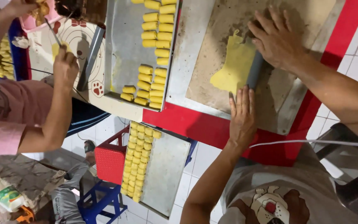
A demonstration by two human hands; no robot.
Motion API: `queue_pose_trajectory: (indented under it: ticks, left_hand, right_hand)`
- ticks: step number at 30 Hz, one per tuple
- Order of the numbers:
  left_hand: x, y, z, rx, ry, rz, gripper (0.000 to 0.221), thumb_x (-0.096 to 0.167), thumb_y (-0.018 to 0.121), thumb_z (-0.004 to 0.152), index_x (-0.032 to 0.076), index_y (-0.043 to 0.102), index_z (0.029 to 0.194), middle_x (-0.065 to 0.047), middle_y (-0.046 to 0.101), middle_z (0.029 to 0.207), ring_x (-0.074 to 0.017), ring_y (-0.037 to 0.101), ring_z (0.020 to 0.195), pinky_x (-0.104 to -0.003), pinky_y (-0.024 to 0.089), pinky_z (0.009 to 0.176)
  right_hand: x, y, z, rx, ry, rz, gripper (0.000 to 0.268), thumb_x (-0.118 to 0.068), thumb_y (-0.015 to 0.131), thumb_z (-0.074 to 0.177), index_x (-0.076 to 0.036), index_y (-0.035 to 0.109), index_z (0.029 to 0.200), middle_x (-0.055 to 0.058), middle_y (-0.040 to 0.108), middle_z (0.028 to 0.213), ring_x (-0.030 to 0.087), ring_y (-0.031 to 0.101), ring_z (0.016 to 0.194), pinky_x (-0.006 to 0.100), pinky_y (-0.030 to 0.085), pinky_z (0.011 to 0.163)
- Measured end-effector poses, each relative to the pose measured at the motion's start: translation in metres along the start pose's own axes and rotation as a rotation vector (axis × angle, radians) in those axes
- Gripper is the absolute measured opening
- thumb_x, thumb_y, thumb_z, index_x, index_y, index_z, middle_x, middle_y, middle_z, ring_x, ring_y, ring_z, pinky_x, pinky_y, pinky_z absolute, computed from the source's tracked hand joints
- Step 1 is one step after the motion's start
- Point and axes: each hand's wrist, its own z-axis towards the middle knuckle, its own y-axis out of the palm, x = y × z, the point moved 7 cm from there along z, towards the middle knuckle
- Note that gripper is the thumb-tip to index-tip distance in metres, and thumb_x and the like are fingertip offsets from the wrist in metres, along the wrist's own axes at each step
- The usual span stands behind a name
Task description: Rolling out dough using a rolling pin, adding filling, and shaping it into small cookies on a production table.
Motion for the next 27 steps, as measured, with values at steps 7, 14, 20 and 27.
queue_pose_trajectory:
  ticks: [7,14,20,27]
  left_hand:
    - [0.012,-0.005,-0.001,0.026,0.009,-0.043,0.065,-0.020,0.040,0.097,-0.010,0.024,0.159,-0.029,0.025,0.168,-0.0486,0.025,0.158,-0.072,0.026,0.128]
    - [0.036,0.014,-0.006,-0.179,0.077,0.263,0.066,0.003,0.047,0.099,-0.005,0.026,0.161,-0.024,0.018,0.171,-0.0414,0.018,0.161,-0.057,0.025,0.132]
    - [0.040,0.014,-0.016,-0.026,-0.004,-0.213,0.090,-0.015,0.045,0.084,0.003,0.014,0.166,-0.027,0.015,0.173,-0.0494,0.020,0.160,-0.070,0.025,0.125]
    - [0.021,-0.030,-0.011,0.329,-0.016,0.047,0.049,-0.016,0.046,0.101,-0.011,0.045,0.150,-0.036,0.058,0.122,-0.0466,0.057,0.090,-0.054,0.050,0.073]
  right_hand:
    - [0.007,0.001,-0.013,0.052,0.026,0.044,0.052,-0.025,0.039,0.116,-0.005,0.043,0.164,0.021,0.026,0.174,0.046,0.009,0.159,0.070,0.011,0.123]
    - [0.011,-0.023,-0.034,0.024,0.045,0.105,0.050,-0.018,0.040,0.116,-0.006,0.042,0.164,0.023,0.022,0.173,0.050,0.019,0.156,0.068,0.015,0.124]
    - [0.019,-0.052,-0.051,-0.137,0.244,0.233,0.053,-0.019,0.040,0.110,-0.010,0.035,0.162,0.021,0.019,0.172,0.034,0.008,0.160,0.057,0.002,0.127]
    - [0.037,-0.049,-0.066,0.161,0.169,0.380,0.044,0.010,0.063,0.110,0.010,0.061,0.154,0.031,0.059,0.140,0.043,0.058,0.129,0.048,0.046,0.109]
